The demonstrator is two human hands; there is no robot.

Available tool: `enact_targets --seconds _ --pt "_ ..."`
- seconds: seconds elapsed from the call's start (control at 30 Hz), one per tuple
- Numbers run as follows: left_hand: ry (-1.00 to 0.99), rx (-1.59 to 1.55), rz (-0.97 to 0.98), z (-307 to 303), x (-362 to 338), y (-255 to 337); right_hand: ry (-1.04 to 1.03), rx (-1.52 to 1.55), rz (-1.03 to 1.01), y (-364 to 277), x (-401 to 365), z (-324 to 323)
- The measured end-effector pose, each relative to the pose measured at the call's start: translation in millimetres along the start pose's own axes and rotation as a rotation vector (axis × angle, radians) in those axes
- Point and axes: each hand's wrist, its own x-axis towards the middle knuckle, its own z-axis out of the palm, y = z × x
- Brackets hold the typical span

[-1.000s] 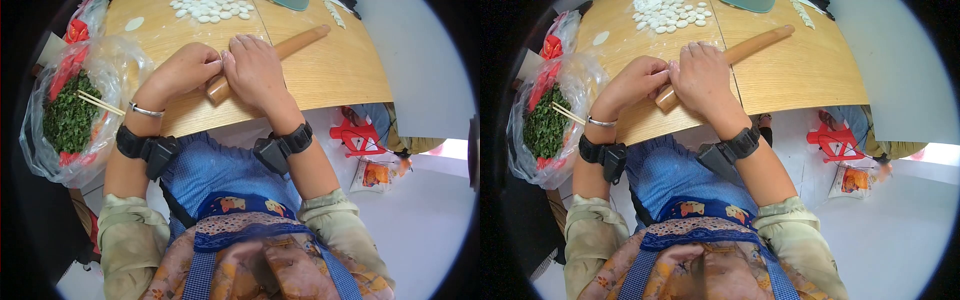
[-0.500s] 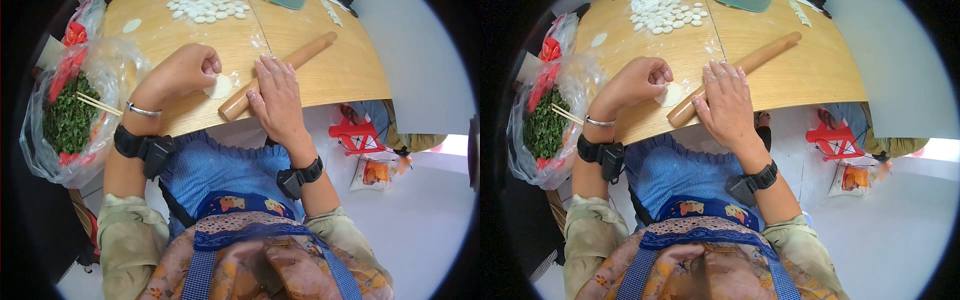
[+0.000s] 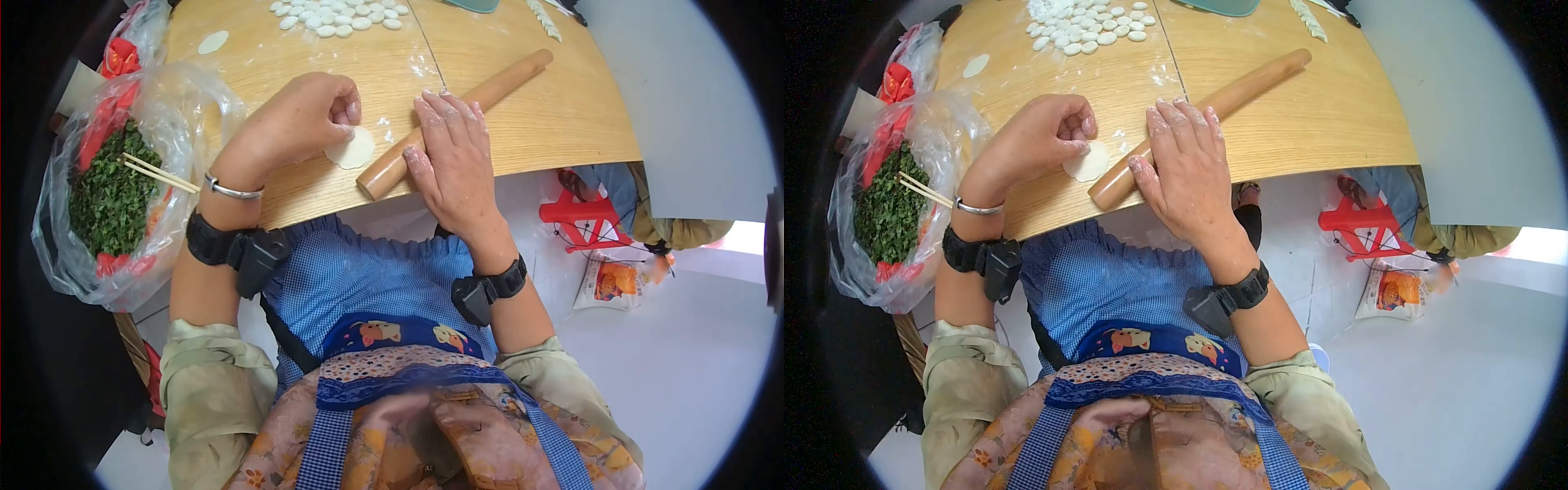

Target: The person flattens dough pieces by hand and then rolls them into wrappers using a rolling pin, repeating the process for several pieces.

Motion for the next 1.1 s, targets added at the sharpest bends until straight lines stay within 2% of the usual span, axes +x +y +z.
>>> enact_targets --seconds 0.17,0.33,0.43,0.57,0.77,0.83,0.87,0.93,0.97,1.03,1.1 --pt "-0.006 -0.077 -0.017 -6.3 -2.4 1.5 0.011 0.011 0.007 1.7 -1.6 -0.7" --pt "-0.02 -0.012 -0.055 -8.9 -1.5 0.3 -0.109 0.075 -0.165 16.1 2.3 -17.4" --pt "-0.015 0.042 -0.035 -8.5 -0.4 -0.7 -0.174 0.07 -0.193 20.0 2.7 -25.3" --pt "0.0 0.027 0.02 -7.4 -0.4 -1.4 -0.109 0.029 -0.184 16.8 -0.9 -13.6" --pt "0.1 -0.222 0.1 8.9 8.6 -0.5 0.002 -0.074 -0.114 4.0 -6.3 -2.0" --pt "0.02 -0.464 0.016 13.9 11.3 1.7 -0.008 -0.062 -0.077 0.2 -7.2 -2.3" --pt "0.021 -0.461 0.017 15.0 12.1 2.7 -0.005 -0.061 -0.078 -0.9 -7.4 -2.7" --pt "0.044 -0.48 -0.11 16.9 13.2 4.3 -0.02 -0.065 -0.064 -2.3 -7.9 -4.1" --pt "0.044 -0.479 -0.109 18.3 13.4 2.3 -0.019 -0.065 -0.064 -2.8 -7.9 -4.3" --pt "0.131 -0.211 -0.002 21.1 13.5 -2.1 -0.02 -0.061 -0.058 -3.6 -7.7 -4.4" --pt "0.122 -0.155 -0.003 19.1 13.1 2.5 0.0 -0.042 -0.068 -2.9 -5.0 -4.9"
